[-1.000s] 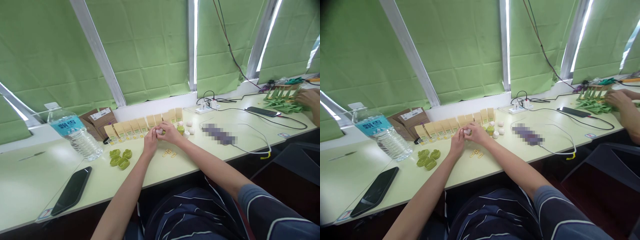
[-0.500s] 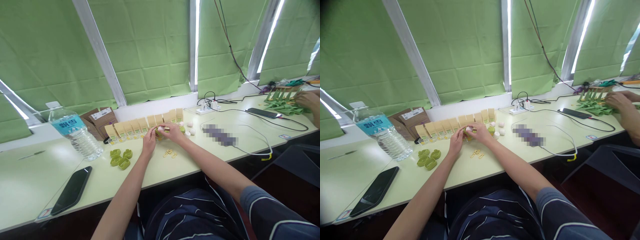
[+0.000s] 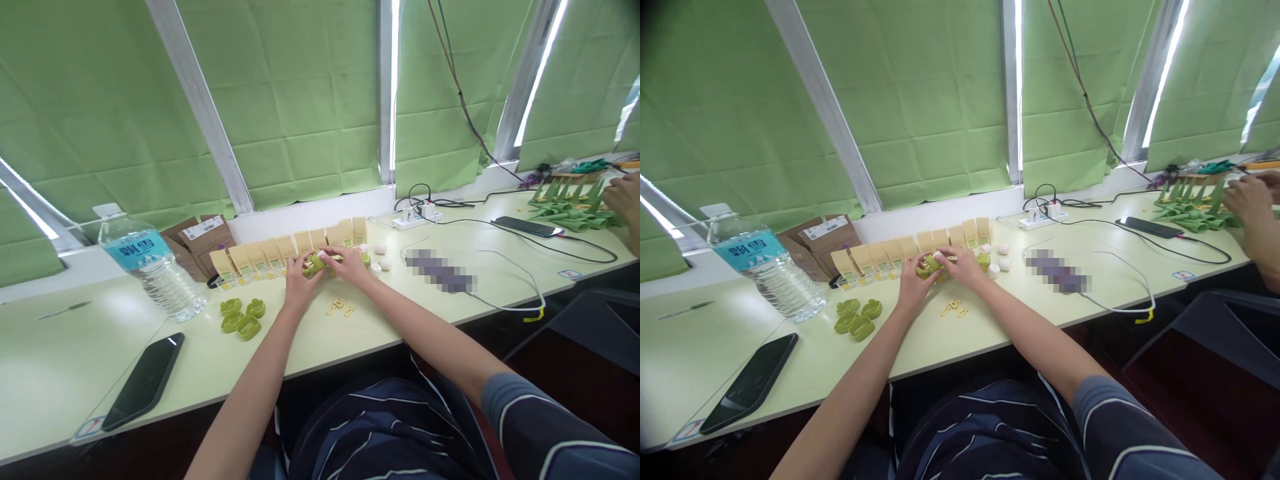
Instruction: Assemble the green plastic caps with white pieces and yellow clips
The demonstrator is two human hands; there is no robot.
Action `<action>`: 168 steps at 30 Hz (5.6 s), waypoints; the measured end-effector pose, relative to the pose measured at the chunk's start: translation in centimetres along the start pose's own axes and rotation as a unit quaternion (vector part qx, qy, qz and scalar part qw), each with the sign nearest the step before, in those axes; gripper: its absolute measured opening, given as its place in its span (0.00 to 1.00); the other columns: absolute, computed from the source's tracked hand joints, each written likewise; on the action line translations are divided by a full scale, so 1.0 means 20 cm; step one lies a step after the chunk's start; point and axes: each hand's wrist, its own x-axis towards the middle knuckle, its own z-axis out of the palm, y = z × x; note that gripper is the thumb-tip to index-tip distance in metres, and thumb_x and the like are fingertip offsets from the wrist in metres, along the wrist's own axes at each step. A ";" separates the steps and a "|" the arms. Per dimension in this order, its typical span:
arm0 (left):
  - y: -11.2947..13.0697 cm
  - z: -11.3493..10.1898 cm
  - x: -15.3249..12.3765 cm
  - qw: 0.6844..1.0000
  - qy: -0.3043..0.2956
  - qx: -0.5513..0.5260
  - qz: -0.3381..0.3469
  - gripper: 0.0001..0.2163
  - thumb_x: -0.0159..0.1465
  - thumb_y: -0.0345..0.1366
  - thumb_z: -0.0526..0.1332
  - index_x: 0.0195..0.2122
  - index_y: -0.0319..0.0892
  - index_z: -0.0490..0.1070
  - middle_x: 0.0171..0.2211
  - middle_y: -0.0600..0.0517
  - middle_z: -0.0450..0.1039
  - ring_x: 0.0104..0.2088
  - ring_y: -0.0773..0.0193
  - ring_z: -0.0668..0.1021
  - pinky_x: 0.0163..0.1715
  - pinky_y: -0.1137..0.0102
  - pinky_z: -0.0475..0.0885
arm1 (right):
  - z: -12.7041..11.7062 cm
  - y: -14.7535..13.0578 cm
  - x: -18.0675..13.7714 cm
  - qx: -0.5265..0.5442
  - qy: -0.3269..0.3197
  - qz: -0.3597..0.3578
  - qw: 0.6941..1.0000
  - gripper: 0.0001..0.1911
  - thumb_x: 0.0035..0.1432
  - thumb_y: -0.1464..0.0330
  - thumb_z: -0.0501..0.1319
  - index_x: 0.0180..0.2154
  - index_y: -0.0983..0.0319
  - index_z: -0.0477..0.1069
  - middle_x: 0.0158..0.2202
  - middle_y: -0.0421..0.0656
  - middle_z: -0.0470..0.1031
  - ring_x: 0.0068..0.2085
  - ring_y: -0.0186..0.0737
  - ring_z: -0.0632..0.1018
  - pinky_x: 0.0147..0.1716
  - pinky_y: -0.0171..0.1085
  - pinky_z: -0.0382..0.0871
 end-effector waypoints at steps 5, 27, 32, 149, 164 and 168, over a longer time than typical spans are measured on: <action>0.00 0.00 0.00 1.000 -0.007 -0.002 0.022 0.21 0.58 0.35 0.68 0.53 0.46 0.71 0.47 0.49 0.73 0.44 0.60 0.75 0.47 0.64 0.72 | 0.00 -0.02 0.00 -0.012 -0.021 0.007 1.000 0.19 0.64 0.56 0.59 0.49 0.57 0.79 0.49 0.44 0.81 0.49 0.44 0.81 0.45 0.39 0.78; -0.07 0.01 0.01 0.998 0.020 0.030 -0.056 0.21 0.57 0.34 0.67 0.53 0.46 0.73 0.49 0.46 0.75 0.47 0.56 0.77 0.50 0.60 0.73 | -0.02 -0.03 -0.01 -0.027 -0.037 -0.011 0.999 0.22 0.68 0.56 0.52 0.49 0.58 0.79 0.48 0.44 0.81 0.48 0.46 0.81 0.47 0.42 0.75; -0.04 0.00 0.00 0.999 -0.011 -0.011 -0.037 0.22 0.57 0.36 0.68 0.54 0.46 0.72 0.48 0.47 0.76 0.44 0.59 0.78 0.45 0.64 0.74 | -0.03 -0.03 0.00 -0.069 -0.070 0.018 0.995 0.20 0.68 0.57 0.53 0.49 0.57 0.79 0.44 0.41 0.82 0.44 0.45 0.81 0.45 0.40 0.73; -0.25 -0.11 0.07 0.947 0.086 0.178 -0.255 0.07 0.59 0.37 0.62 0.37 0.44 0.68 0.43 0.46 0.68 0.52 0.54 0.71 0.56 0.58 0.66 | 0.00 0.02 0.00 -0.020 -0.059 -0.027 0.998 0.23 0.55 0.66 0.66 0.53 0.60 0.69 0.48 0.46 0.77 0.41 0.38 0.80 0.44 0.39 0.76; -0.17 -0.09 0.07 0.975 0.120 0.140 -0.122 0.09 0.60 0.36 0.62 0.40 0.44 0.66 0.44 0.47 0.70 0.47 0.57 0.73 0.52 0.62 0.69 | 0.00 0.04 0.00 -0.036 -0.058 -0.028 0.997 0.26 0.52 0.69 0.67 0.53 0.60 0.70 0.49 0.46 0.75 0.42 0.38 0.78 0.42 0.39 0.77; -0.12 -0.08 0.06 0.983 0.094 0.102 -0.116 0.17 0.61 0.40 0.62 0.49 0.43 0.63 0.50 0.45 0.70 0.45 0.58 0.75 0.44 0.65 0.72 | 0.00 0.03 0.00 -0.064 -0.053 -0.041 0.996 0.24 0.52 0.67 0.67 0.52 0.60 0.72 0.47 0.47 0.75 0.42 0.40 0.77 0.42 0.41 0.76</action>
